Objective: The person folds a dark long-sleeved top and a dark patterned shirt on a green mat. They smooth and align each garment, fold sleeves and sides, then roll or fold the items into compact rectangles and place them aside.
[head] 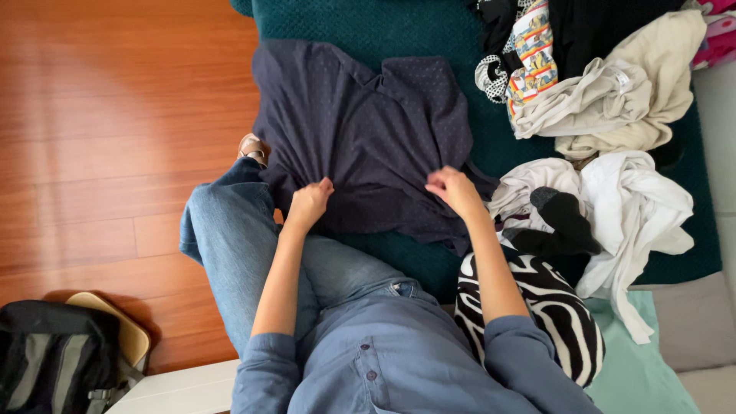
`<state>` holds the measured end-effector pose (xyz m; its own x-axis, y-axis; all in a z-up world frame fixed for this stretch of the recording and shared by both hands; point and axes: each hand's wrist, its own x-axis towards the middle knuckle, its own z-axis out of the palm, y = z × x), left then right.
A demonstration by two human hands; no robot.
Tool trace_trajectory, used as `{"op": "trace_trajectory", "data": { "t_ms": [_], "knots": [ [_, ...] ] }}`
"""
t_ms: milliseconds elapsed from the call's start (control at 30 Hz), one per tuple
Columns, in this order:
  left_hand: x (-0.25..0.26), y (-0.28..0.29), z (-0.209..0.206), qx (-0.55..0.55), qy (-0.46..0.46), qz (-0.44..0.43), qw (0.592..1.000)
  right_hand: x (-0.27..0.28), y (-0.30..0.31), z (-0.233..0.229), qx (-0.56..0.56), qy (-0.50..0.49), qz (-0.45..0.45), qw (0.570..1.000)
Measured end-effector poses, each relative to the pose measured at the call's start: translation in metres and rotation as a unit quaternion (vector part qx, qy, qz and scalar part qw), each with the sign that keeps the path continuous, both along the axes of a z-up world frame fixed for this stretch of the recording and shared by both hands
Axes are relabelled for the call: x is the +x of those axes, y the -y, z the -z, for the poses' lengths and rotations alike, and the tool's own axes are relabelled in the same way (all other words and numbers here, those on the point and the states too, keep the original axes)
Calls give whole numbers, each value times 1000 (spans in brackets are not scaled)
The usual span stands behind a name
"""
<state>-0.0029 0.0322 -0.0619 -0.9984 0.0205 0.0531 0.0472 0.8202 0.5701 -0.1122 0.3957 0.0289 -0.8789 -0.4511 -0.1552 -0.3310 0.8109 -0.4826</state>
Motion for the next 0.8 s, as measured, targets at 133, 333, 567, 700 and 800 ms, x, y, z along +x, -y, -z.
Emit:
{"op": "trace_trajectory", "data": {
  "t_ms": [133,333,567,700,800],
  "knots": [
    [2,-5,32,32,3,29,999,5,35,13,-115,-69,-15,991],
    [1,-2,53,33,3,29,999,10,40,64,-46,13,-54,997],
    [-1,-3,54,48,9,42,998,-31,48,33,-154,45,-43,986],
    [0,-2,48,35,37,40,998,-86,84,10,-170,-250,-63,951],
    [-3,-3,46,56,33,40,997,-119,114,19,-66,-197,16,978]
  ]
}}
